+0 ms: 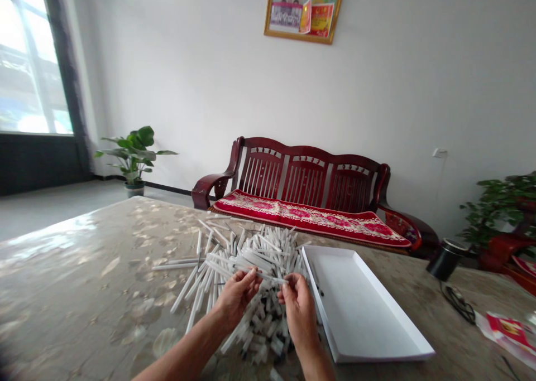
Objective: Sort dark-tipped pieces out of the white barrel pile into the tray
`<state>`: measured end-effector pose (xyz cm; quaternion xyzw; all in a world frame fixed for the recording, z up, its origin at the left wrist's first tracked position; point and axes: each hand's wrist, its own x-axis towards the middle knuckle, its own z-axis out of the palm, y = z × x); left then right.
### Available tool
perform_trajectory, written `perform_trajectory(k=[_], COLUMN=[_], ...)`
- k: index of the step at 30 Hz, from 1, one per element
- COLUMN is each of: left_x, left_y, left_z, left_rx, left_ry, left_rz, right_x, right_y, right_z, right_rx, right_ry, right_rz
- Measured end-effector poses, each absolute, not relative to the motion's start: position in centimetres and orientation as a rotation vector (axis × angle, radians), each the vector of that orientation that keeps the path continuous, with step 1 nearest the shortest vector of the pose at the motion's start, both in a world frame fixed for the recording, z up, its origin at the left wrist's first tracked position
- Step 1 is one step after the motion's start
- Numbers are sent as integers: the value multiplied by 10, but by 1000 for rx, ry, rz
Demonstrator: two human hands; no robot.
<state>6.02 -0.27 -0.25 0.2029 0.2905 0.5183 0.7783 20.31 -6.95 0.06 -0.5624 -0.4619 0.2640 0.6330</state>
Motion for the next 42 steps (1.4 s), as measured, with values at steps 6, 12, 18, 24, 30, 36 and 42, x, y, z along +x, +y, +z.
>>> perform_trajectory(k=[6, 12, 18, 24, 30, 36, 42], left_x=[62, 64, 66, 67, 74, 74, 69], left_y=[-2, -7, -12, -17, -24, -26, -18], left_z=[-9, -12, -10, -7, -9, -10, -7], left_rx=[489, 562, 733, 884, 663, 758, 908], left_ry=[594, 588, 603, 573, 530, 567, 659], left_rz=[1113, 1129, 1219, 1257, 1231, 1135, 1247], right_x=[203, 199, 201, 196, 183, 185, 241], right_y=[-66, -68, -67, -73, -76, -70, -62], right_z=[-7, -10, -9, 1, 6, -2, 31], right_rx=[-1313, -1381, -1362, -1274, -989, -1008, -1001], right_ry=[-1117, -1149, -971, -677, -613, -598, -563], right_rz=[582, 531, 807, 1046, 1068, 1013, 873])
